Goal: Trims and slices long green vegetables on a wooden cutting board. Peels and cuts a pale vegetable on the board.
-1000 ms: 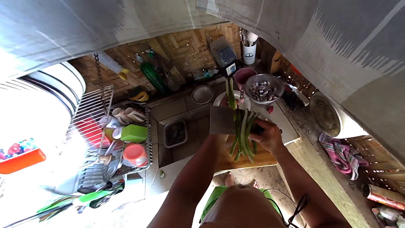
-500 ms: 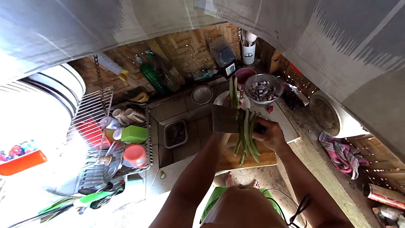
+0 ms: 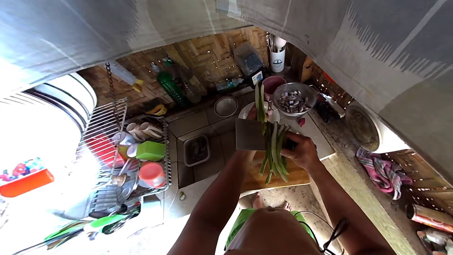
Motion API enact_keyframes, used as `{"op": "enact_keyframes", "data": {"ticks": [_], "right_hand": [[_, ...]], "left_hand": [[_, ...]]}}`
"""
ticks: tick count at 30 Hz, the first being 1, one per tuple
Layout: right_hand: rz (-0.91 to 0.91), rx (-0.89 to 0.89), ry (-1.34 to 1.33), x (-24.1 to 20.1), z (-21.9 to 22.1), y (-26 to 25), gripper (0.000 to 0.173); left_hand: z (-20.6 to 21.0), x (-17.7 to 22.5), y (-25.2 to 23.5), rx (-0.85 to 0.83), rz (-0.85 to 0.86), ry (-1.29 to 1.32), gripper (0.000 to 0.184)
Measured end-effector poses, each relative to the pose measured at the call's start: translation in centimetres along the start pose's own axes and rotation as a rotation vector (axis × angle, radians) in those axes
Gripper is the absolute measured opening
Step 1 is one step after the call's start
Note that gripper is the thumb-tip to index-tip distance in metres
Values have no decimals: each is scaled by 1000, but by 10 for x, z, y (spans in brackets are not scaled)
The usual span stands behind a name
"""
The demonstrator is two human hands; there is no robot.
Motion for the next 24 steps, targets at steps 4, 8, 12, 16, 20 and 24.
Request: {"op": "enact_keyframes", "data": {"ticks": [4, 8, 12, 16, 20, 24], "right_hand": [[11, -8, -2, 0, 1, -1, 70], [18, -10, -4, -1, 0, -2, 68], [9, -7, -2, 0, 1, -3, 68], [15, -17, -30, 5, 3, -4, 70], [29, -24, -63, 5, 4, -6, 67], [37, -19, -86, 6, 4, -8, 65]], "left_hand": [[5, 7, 8, -37, 53, -9, 40], [30, 36, 46, 128, -49, 42, 35], [59, 65, 72, 231, -30, -247, 28], [60, 72, 97, 122, -125, -288, 32], [45, 42, 81, 44, 20, -61, 33], [29, 10, 79, 81, -37, -48, 34]]}}
Point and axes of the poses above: each hand's wrist, its own y-axis away from the middle knuckle, its own z-axis out of the palm, x = y × z, the point moved 6 cm from there along -y, towards the middle knuckle, and after that the axes turned 6 degrees about -y, right-handed, at the moved point
